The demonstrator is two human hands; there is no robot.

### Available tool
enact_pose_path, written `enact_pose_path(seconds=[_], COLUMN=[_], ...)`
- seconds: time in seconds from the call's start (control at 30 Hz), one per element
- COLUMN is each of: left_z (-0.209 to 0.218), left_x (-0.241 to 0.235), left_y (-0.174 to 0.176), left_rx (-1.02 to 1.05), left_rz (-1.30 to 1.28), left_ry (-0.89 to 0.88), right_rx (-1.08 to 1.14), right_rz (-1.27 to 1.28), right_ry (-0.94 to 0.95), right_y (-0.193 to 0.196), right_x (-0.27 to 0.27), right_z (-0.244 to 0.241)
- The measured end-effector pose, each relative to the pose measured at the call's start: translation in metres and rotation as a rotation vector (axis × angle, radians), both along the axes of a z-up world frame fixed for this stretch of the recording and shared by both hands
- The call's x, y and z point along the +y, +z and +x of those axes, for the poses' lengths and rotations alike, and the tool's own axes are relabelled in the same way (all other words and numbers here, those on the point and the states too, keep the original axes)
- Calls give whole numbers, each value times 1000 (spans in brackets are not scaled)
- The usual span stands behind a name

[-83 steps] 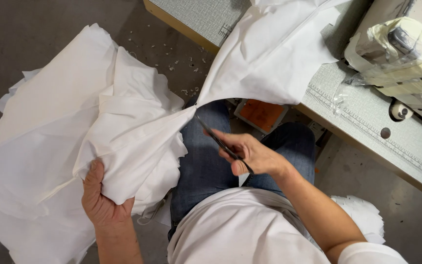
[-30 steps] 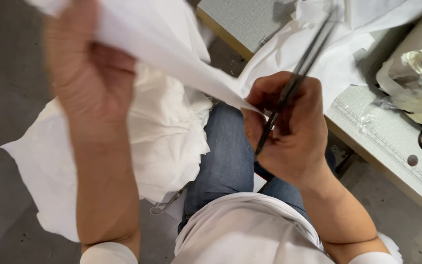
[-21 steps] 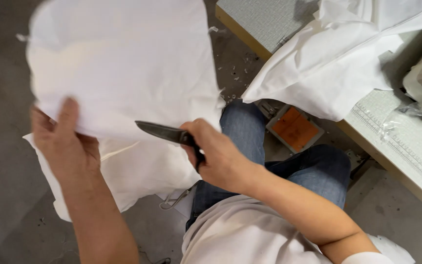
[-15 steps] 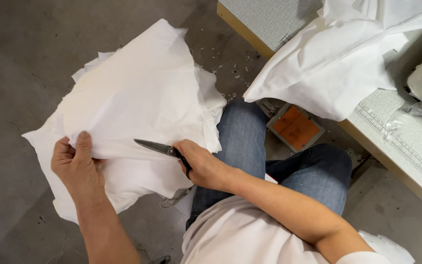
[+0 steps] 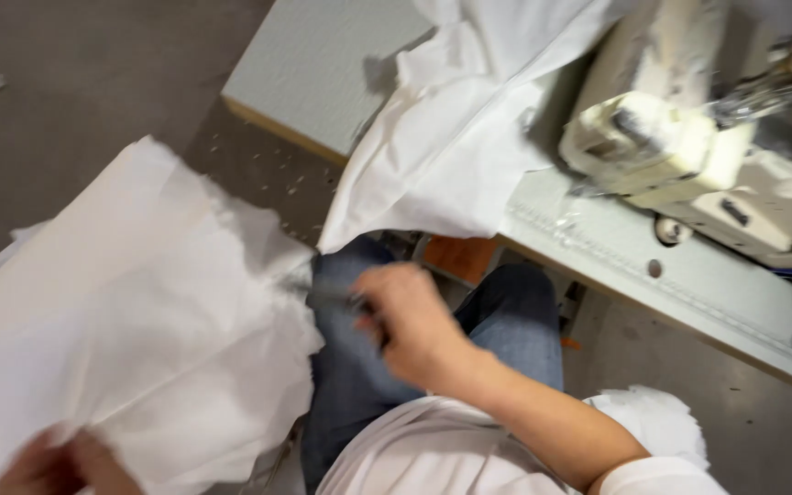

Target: Using scissors to cut and separate individual white fabric pieces at a workbench

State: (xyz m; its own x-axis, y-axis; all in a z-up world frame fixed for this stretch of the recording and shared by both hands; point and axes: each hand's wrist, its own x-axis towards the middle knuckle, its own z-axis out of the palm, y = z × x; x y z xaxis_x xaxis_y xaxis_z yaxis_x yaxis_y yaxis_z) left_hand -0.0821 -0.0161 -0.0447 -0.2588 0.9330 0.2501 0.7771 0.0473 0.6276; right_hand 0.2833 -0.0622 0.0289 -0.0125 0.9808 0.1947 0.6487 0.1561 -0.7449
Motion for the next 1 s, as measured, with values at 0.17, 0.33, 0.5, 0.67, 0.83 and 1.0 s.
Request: enact_pose_path(seconds=[0.17, 0.33, 0.5, 0.67, 0.83, 1.0], left_z=[179, 286, 299, 260, 203, 174], left_x=[19, 19, 22, 45, 47, 37], left_y=[43, -20, -13, 94, 83, 74], left_rx=[-817, -1576, -2065, -1834, -1411, -1349], left_rz=[-710, -1119, -1340, -1337, -535, -476], left_ry=[-303, -872, -647, -361, 101, 256], right_rx=[-431, -396, -187, -11, 210, 312], right_rz=[-41, 191, 167, 173, 111, -67], right_ry=[-546, -458, -379, -169, 12, 115], right_y=[3, -36, 20, 13, 9, -2], right_x=[-10, -21, -36, -41, -36, -40], right_z=[88, 106, 35, -5, -36, -42])
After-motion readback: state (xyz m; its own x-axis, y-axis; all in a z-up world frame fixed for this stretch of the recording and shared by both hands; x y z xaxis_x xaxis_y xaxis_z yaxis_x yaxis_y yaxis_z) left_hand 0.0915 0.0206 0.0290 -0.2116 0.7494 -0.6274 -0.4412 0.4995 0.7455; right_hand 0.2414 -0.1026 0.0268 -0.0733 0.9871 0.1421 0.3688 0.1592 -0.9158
